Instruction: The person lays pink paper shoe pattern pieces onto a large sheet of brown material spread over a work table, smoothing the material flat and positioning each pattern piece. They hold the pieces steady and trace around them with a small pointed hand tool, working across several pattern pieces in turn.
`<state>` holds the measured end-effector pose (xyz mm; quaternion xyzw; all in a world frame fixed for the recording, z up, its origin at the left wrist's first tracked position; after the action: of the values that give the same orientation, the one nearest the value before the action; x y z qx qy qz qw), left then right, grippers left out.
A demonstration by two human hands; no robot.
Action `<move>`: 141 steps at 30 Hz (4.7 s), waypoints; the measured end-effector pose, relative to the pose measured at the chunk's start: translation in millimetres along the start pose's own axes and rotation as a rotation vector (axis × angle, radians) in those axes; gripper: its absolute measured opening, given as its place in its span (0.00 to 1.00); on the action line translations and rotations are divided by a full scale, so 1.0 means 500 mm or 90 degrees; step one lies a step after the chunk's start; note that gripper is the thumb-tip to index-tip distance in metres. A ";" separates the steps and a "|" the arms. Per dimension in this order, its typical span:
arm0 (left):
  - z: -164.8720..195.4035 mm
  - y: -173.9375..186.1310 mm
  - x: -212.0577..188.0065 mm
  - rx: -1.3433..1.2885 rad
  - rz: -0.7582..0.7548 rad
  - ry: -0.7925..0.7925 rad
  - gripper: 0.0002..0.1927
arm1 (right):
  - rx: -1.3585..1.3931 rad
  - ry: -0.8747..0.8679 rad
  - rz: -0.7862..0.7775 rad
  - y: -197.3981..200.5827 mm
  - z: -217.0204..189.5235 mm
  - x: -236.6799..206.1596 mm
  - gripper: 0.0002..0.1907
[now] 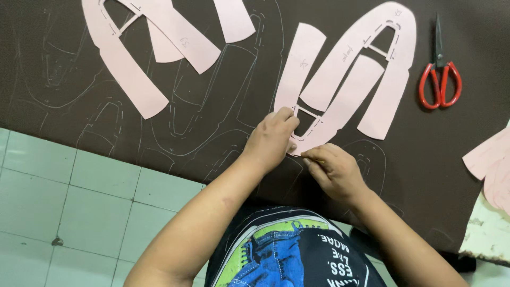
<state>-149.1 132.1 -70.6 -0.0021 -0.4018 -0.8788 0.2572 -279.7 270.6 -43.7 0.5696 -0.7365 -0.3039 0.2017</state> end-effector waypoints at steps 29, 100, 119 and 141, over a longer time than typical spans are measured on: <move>0.033 -0.027 0.038 0.168 -0.309 0.029 0.30 | -0.084 0.008 0.095 0.059 0.042 -0.001 0.07; -0.062 0.018 0.014 -0.563 0.200 0.299 0.16 | 0.550 -0.513 0.124 0.054 0.188 0.065 0.10; -0.133 0.056 -0.014 0.129 -0.018 0.031 0.30 | 0.467 -0.583 0.150 0.020 0.201 0.063 0.07; -0.144 0.045 -0.006 0.125 -0.042 0.068 0.28 | 0.339 -0.635 0.114 0.042 0.167 0.076 0.08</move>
<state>-121.5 70.4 -104.2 0.0830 -0.4714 -0.8422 0.2481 -358.7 255.7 -92.4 0.3241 -0.8391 -0.3215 -0.2959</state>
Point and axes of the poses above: each hand's wrist, its own x-axis towards the middle knuckle, its own y-axis out of the back of the hand, z = x × y, the point moved 2 cm from there along x, towards the middle knuckle, and after that the axes turned 12 degrees about -y, right-handed, at the moved point
